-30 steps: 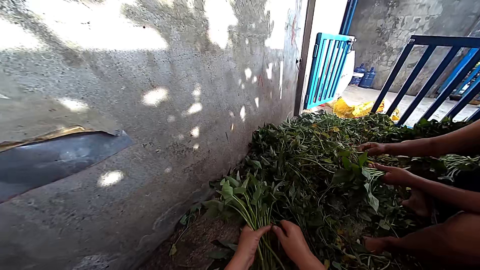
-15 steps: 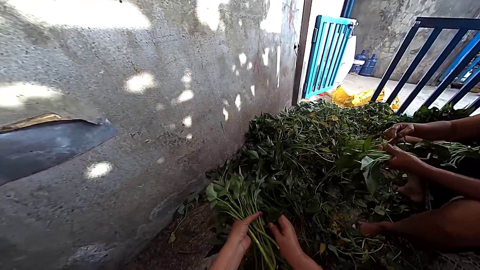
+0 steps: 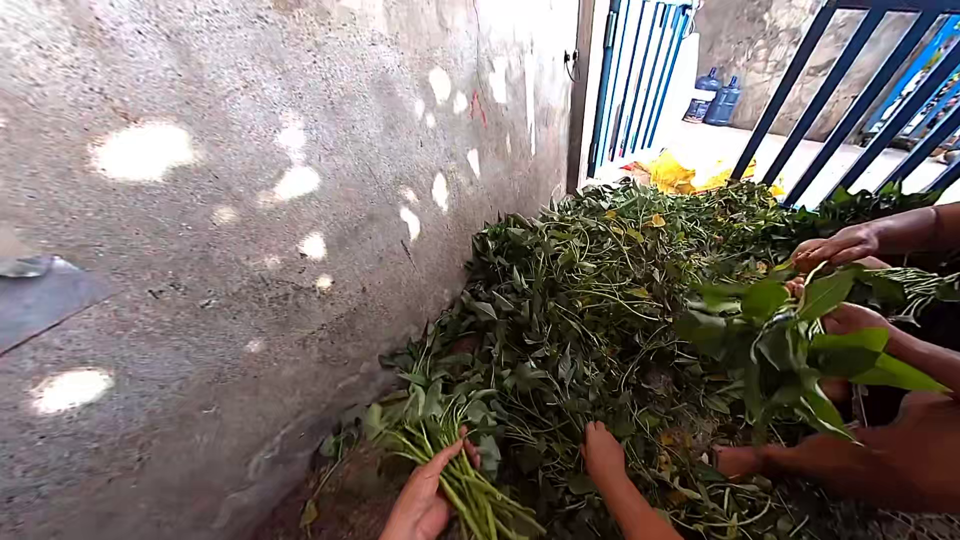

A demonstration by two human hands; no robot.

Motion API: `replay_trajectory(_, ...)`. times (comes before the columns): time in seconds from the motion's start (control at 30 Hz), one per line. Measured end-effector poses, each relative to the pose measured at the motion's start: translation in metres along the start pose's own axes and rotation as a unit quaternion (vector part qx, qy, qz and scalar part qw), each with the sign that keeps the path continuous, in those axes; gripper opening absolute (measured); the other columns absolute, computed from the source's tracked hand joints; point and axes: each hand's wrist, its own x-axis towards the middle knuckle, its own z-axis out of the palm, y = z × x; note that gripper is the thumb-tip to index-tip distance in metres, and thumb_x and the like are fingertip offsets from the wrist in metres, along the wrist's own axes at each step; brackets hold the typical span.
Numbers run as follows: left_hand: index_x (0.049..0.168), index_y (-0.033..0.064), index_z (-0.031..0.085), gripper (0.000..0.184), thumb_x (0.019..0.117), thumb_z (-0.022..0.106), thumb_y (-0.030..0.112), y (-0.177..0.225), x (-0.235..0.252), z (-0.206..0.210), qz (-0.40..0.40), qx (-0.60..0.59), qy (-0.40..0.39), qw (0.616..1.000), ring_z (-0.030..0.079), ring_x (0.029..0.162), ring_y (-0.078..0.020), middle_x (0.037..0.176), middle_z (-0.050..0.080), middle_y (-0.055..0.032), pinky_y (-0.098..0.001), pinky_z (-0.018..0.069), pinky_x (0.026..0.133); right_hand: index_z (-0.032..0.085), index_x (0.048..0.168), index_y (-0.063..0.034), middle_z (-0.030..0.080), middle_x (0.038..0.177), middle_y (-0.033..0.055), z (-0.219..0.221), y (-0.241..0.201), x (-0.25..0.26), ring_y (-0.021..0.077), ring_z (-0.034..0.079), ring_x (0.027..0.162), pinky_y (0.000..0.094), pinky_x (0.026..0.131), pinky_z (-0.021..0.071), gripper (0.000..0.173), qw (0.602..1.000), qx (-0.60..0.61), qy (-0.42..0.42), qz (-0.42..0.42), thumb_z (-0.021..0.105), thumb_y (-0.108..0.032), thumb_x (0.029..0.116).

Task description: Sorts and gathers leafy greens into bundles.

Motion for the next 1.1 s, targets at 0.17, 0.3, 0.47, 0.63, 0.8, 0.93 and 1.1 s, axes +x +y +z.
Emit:
replay_trajectory(0.17, 0.130, 0.0056, 0.053, 0.027, 0.1056, 0.042, 0.004, 0.003, 0.004, -0.002, 0.047, -0.049, -0.028, 0.997, 0.071, 0.075, -0.0186, 0.106, 0.071, -0.0122, -0.0316, 0.0611, 0.066, 0.066, 0.130, -0.0020, 0.063, 0.135, 0.0222, -0.017, 0.018, 0.015, 0.0376, 0.060, 0.127, 0.0561, 0.108, 0.0474, 0.038, 0.991, 0.119, -0.062, 0.006, 0.066, -0.023, 0.0985)
replay_trajectory(0.3, 0.126, 0.0055, 0.054, 0.025, 0.1042, 0.043, 0.002, -0.001, 0.003, 0.001, 0.051, -0.059, -0.025, 0.997, 0.070, 0.074, -0.0175, 0.094, 0.068, -0.0086, -0.0323, 0.0622, 0.068, 0.064, 0.128, -0.0011, 0.068, 0.116, 0.0168, -0.078, 0.036, 0.002, 0.0251, 0.067, 0.097, 0.0445, 0.089, 0.0554, 0.041, 0.939, 0.310, -0.125, -0.080, 0.069, -0.029, 0.0985)
replay_trajectory(0.47, 0.122, 0.0077, 0.057, 0.019, 0.1083, 0.044, 0.012, -0.010, -0.002, 0.006, 0.022, -0.083, -0.055, 0.995, 0.069, 0.069, -0.0152, 0.085, 0.067, -0.0048, -0.0306, 0.0622, 0.065, 0.059, 0.124, -0.0012, 0.065, 0.095, 0.0064, -0.111, 0.027, -0.036, 0.0103, 0.056, 0.067, 0.0290, 0.063, 0.0500, 0.031, 0.887, 0.431, -0.123, -0.112, 0.065, -0.022, 0.1010)
replay_trajectory(0.63, 0.121, 0.0009, 0.058, 0.019, 0.1027, 0.052, 0.002, 0.000, -0.015, 0.008, 0.025, -0.010, -0.055, 0.998, 0.068, 0.067, -0.0177, 0.081, 0.067, -0.0096, -0.0308, 0.0608, 0.062, 0.057, 0.124, 0.0002, 0.065, 0.093, 0.0059, -0.096, 0.002, -0.067, 0.0107, 0.058, 0.069, 0.0291, 0.065, 0.0515, 0.030, 0.859, 0.488, -0.095, -0.120, 0.066, -0.016, 0.0997)
replay_trajectory(0.8, 0.118, -0.0052, 0.058, 0.026, 0.0938, 0.065, -0.005, -0.012, -0.027, 0.005, 0.053, 0.120, -0.015, 0.991, 0.069, 0.067, -0.0216, 0.083, 0.070, -0.0152, -0.0334, 0.0598, 0.061, 0.057, 0.133, 0.0022, 0.070, 0.100, 0.0106, -0.062, -0.028, -0.094, 0.0139, 0.065, 0.076, 0.0331, 0.072, 0.0571, 0.041, 0.882, 0.431, -0.092, -0.170, 0.068, -0.018, 0.0984)
replay_trajectory(0.93, 0.122, -0.0065, 0.056, 0.036, 0.0905, 0.072, -0.002, -0.044, -0.025, 0.004, 0.037, 0.180, -0.004, 0.983, 0.069, 0.066, -0.0211, 0.086, 0.071, -0.0157, -0.0339, 0.0593, 0.060, 0.062, 0.130, 0.0005, 0.071, 0.106, 0.0150, -0.033, -0.045, -0.101, 0.0219, 0.070, 0.088, 0.0415, 0.084, 0.0581, 0.041, 0.911, 0.344, -0.085, -0.214, 0.068, -0.024, 0.0974)
replay_trajectory(1.1, 0.129, -0.0055, 0.056, 0.053, 0.0832, 0.081, 0.002, -0.058, -0.017, 0.003, 0.059, 0.224, -0.008, 0.973, 0.069, 0.102, -0.0238, 0.114, 0.069, -0.0184, -0.0406, 0.0578, 0.090, 0.065, 0.123, -0.0002, 0.070, 0.109, 0.0203, -0.029, -0.067, -0.118, 0.0326, 0.068, 0.105, 0.0525, 0.098, 0.0524, 0.036, 0.941, 0.192, -0.096, -0.261, 0.066, -0.026, 0.0983)
